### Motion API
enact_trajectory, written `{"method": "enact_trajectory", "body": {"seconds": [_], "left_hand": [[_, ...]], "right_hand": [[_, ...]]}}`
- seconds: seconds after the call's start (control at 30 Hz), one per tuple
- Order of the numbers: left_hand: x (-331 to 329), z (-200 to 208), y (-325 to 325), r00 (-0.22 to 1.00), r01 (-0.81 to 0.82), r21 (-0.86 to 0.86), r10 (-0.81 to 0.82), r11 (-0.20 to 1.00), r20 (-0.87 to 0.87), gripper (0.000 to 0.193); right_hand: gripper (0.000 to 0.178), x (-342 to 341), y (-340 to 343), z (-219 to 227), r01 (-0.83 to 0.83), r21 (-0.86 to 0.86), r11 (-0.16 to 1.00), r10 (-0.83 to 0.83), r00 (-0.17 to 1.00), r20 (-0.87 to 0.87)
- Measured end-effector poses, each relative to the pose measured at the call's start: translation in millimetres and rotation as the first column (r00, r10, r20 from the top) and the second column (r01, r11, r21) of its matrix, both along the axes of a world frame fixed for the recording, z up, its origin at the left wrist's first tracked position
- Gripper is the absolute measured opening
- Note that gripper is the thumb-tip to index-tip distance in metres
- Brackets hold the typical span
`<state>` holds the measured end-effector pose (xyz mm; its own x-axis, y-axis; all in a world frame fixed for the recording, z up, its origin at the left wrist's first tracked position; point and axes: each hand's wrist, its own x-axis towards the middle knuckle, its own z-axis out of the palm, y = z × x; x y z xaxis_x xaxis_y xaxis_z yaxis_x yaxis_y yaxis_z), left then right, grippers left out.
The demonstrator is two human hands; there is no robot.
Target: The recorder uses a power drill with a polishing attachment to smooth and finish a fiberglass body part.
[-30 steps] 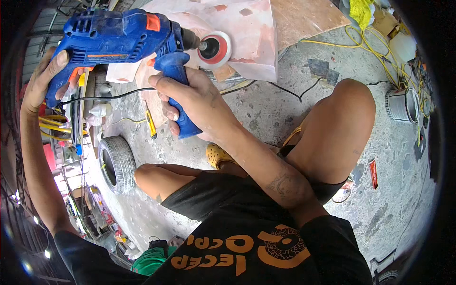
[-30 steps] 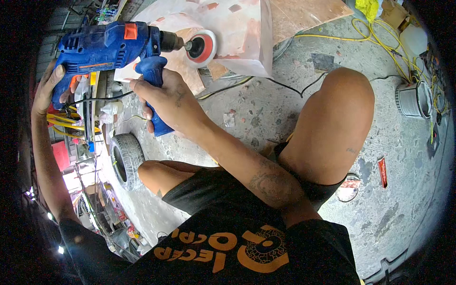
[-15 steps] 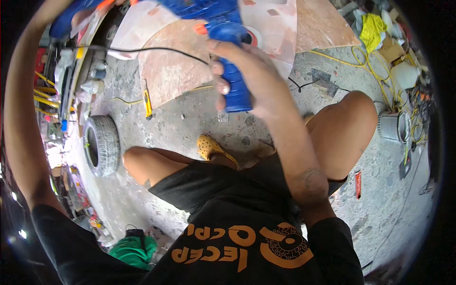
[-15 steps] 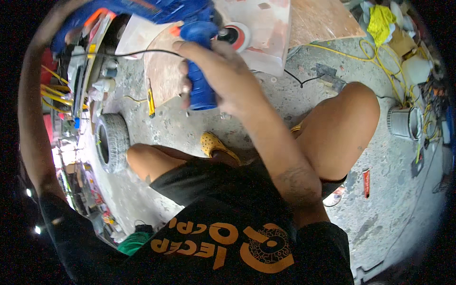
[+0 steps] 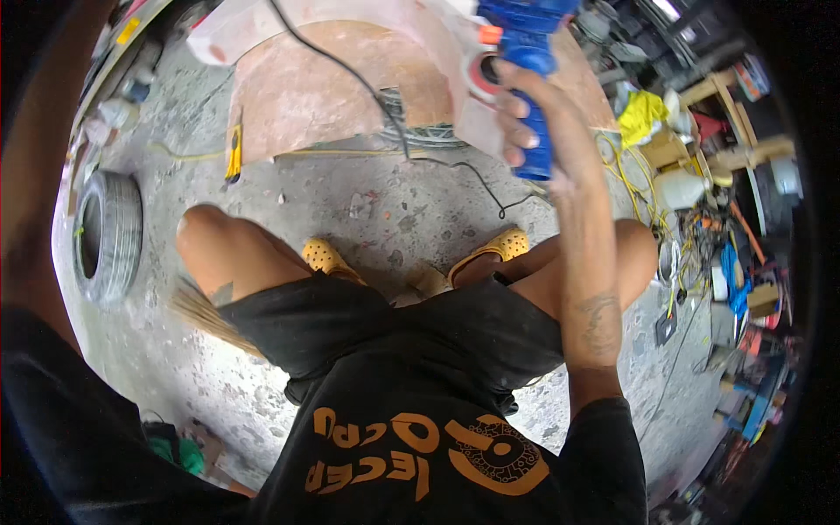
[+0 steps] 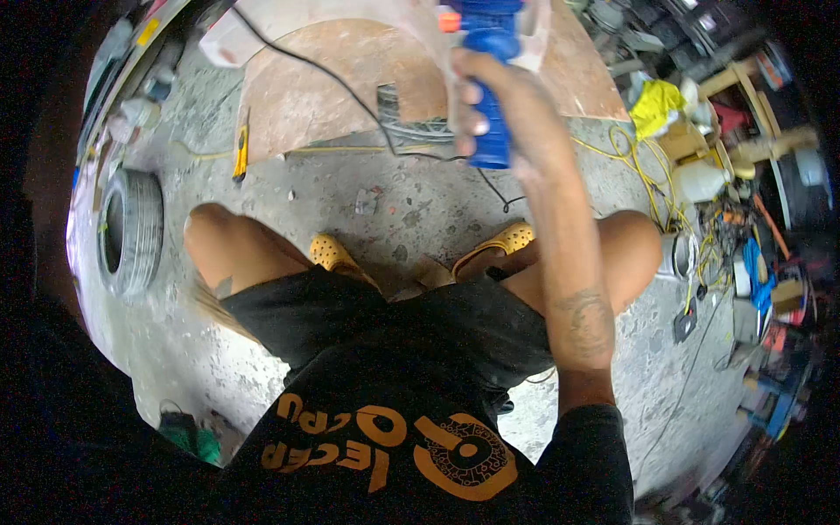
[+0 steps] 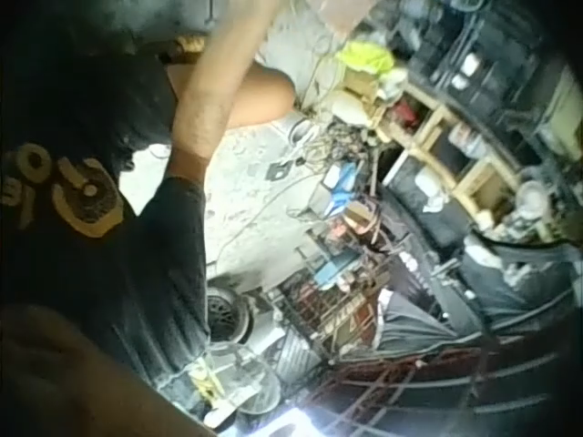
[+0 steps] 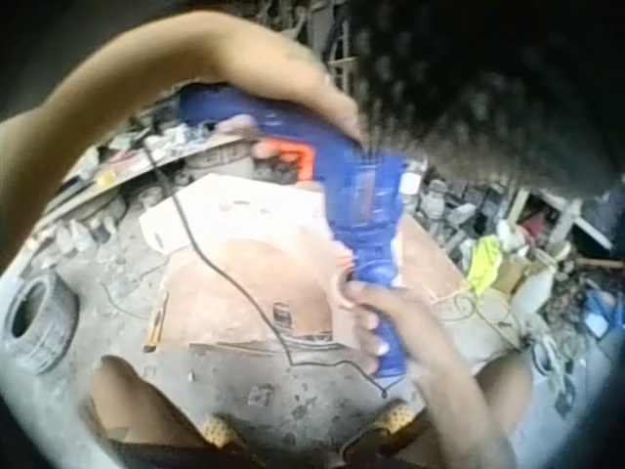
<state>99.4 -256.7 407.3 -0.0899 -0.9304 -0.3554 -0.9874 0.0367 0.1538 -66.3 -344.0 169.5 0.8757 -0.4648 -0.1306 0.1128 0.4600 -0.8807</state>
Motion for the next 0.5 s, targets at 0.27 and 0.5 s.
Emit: {"method": "enact_trajectory", "body": {"seconds": [0.27,0.5], "left_hand": [[44,4,4,0.905,-0.375,-0.242,0.41,0.895,0.114,0.083],[47,-18,-39,0.929,-0.368,-0.305,0.359,0.878,-0.088,0.076]], "right_hand": [[0.016,39,41,-12,-0.041,0.438,0.898,-0.123,0.933,0.339],[0.022,14,36,-22,0.03,0.487,0.873,-0.25,0.885,0.394]]}}
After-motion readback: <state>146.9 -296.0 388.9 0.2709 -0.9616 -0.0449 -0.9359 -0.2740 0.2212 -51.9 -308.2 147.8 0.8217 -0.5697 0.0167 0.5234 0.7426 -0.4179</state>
